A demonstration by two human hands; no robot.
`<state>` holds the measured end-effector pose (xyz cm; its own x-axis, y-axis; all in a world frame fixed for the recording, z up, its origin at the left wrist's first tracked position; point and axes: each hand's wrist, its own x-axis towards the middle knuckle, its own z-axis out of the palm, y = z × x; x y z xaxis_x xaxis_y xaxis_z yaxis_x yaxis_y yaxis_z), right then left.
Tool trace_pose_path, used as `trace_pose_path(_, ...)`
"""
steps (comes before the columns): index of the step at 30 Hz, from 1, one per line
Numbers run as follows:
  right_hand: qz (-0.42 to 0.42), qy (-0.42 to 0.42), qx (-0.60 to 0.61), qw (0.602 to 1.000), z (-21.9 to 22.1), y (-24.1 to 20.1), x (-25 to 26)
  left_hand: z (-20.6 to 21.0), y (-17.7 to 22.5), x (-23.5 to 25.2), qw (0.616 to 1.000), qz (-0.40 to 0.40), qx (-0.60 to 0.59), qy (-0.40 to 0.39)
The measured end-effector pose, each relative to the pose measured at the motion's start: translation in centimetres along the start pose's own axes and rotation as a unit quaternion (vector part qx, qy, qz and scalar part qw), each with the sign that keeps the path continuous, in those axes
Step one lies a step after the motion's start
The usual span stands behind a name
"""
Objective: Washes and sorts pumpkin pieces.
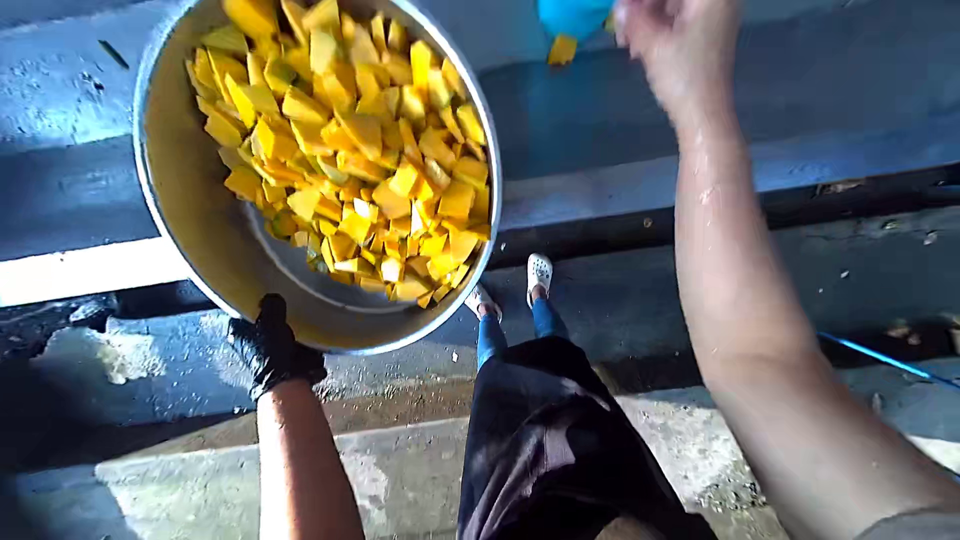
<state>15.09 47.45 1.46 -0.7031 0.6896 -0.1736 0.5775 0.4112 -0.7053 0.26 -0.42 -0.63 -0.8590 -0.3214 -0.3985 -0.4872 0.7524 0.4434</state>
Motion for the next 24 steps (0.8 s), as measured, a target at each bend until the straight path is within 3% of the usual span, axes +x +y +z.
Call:
trace_pose_path(4,0.168,0.048,-0.047,0.984,-0.9,9.6,0.5,0.1,1.2,-1.0,0.999,-0.003,-0.033,-0.004)
trace_pose_path(6,0.2,0.063,-0.074,0.975,-0.1,12.0,2.3,0.1,2.0,-1.5,0.999,-0.004,-0.049,0.0)
trace_pose_path(10,0.144,0.044,-0.14,0.979,1.4,13.3,7.6,0.1,2.3,-1.4,1.0,-0.007,-0.022,0.014)
trace_pose_path(14,0.129,-0.05,-0.228,0.964,2.7,13.7,11.2,0.4,2.4,-2.0,0.999,-0.023,-0.006,0.028)
trace_pose_path(16,0.133,-0.073,-0.231,0.961,2.7,13.9,11.6,0.6,2.7,-2.3,0.999,-0.034,-0.016,0.028)
trace_pose_path(20,0.104,-0.031,-0.155,0.982,1.8,14.5,10.6,0.6,2.8,-2.3,0.999,-0.036,-0.02,0.029)
trace_pose_path(24,0.075,-0.071,-0.197,0.975,2.8,15.1,10.3,0.6,3.2,-2.5,0.999,-0.038,-0.026,0.026)
